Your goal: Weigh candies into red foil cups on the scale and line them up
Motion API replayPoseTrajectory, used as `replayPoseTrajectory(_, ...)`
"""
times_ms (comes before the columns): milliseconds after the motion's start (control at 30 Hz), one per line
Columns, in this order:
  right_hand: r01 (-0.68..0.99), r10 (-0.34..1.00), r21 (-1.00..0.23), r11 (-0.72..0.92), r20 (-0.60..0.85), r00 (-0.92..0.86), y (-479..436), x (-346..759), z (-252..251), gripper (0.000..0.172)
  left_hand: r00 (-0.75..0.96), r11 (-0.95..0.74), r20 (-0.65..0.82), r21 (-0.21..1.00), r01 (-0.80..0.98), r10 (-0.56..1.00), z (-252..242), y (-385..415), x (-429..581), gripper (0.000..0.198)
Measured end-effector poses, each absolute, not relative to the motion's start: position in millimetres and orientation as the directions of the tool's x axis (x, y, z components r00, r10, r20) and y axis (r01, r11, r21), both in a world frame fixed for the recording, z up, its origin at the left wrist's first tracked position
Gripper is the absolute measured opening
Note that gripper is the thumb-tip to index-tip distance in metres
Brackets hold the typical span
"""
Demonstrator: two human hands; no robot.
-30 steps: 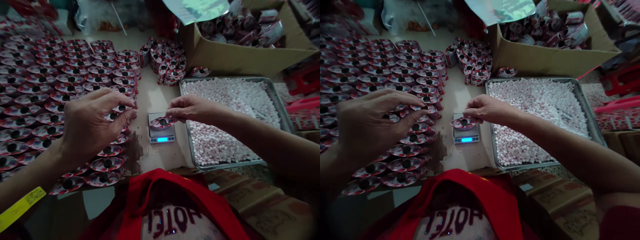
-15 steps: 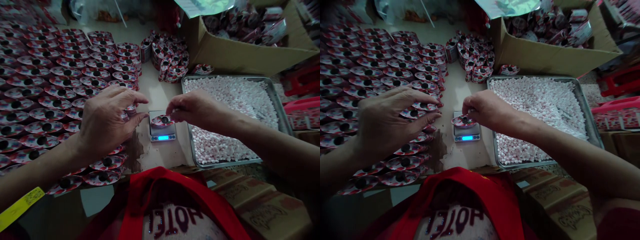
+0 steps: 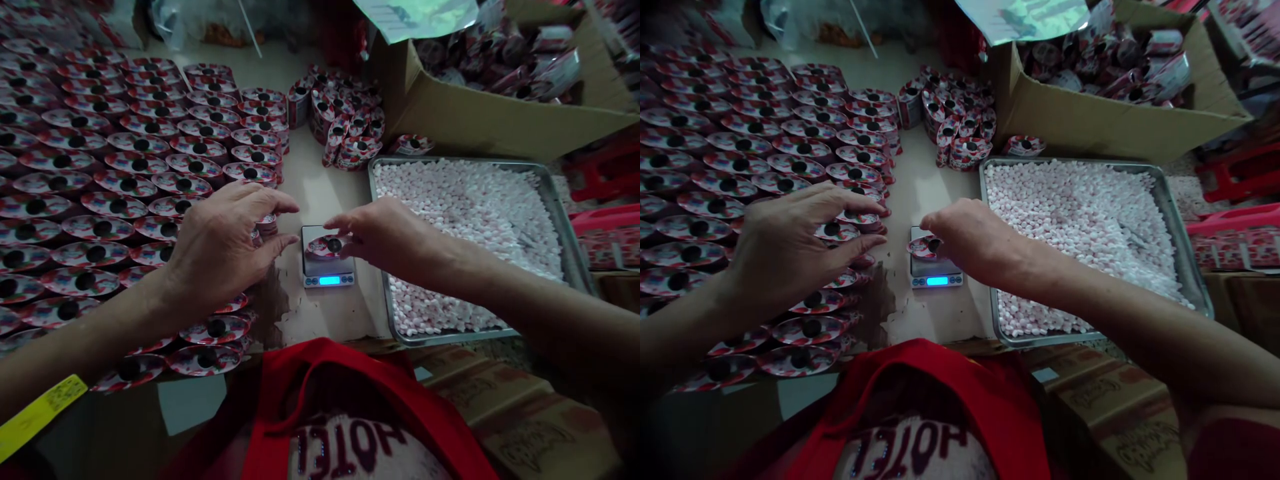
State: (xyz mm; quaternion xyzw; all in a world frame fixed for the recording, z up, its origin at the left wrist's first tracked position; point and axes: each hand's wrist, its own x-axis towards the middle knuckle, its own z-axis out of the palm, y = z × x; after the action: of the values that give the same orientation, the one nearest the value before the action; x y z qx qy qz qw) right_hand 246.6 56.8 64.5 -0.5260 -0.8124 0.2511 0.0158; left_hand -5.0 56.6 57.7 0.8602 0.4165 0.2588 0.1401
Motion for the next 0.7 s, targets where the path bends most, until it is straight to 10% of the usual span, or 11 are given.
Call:
replayPoseTrajectory(200, 0.829, 0.922, -0.506, 0.239, -0.149, -0.357, 58, 269, 77, 0.020, 0.543, -0.598, 0.264, 0.469, 0.650, 0.797, 52, 60, -2, 0.019)
replayPoseTrajectory(600, 0.900, 0.849, 0.040, 0.435, -0.352, -0.395, 28, 372, 34, 0.025, 0.622, -0.641, 0.212, 0.443, 0.626, 0.754, 59, 59, 24, 0.022)
replayPoseTrajectory(700, 0.950, 0.895, -0.042, 0.309, -0.325, -0.305, 26, 374, 41, 0.029, 0.635, -0.646, 0.184, 0.408, 0.645, 0.750, 63, 57, 26, 0.021)
